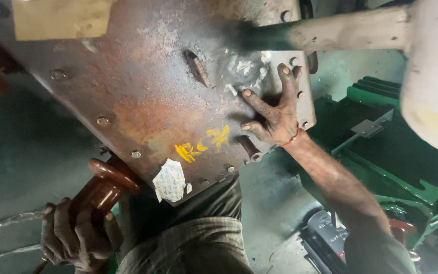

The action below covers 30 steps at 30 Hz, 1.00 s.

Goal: The person uses a small metal scraper to remove material from a flat metal surface. They hold the scraper with both hands and repeatedly scrape a localized area, occasionally wiping the surface with their hand.

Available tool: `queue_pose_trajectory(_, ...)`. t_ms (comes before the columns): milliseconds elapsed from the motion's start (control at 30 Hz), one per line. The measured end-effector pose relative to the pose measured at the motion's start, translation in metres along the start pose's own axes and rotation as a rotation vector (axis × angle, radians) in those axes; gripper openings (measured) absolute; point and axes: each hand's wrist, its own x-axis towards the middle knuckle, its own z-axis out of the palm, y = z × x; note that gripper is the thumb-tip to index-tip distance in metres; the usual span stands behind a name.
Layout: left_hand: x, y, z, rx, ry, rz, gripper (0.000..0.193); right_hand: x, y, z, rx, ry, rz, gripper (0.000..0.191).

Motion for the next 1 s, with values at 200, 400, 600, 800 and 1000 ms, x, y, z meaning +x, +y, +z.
queue_pose_trajectory(200, -0.009, -0.002, 0.004, -0.015, 0.0, 0.039, 0.043, -0.005, 0.003, 0.009, -0.159, -0.073, -0.023, 0.074)
queue_pose_trajectory(400, -0.013, -0.003, 0.003, 0.03, -0.042, -0.012, 0.042, 0.007, -0.008, 0.0, -0.105, -0.056, -0.09, 0.07)
queue_pose_trajectory(600, -0.019, -0.005, 0.002, 0.015, -0.03, -0.042, 0.043, 0.004, -0.003, -0.003, 0.072, 0.085, -0.133, 0.057)
queue_pose_trajectory(800, -0.013, -0.001, -0.001, 0.002, -0.066, -0.048, 0.04, -0.003, -0.008, 0.012, -0.119, -0.018, 0.041, 0.068)
queue_pose_trajectory(1000, -0.008, 0.001, -0.002, 0.014, -0.071, -0.034, 0.039, 0.005, -0.016, 0.02, -0.274, -0.125, 0.056, 0.07)
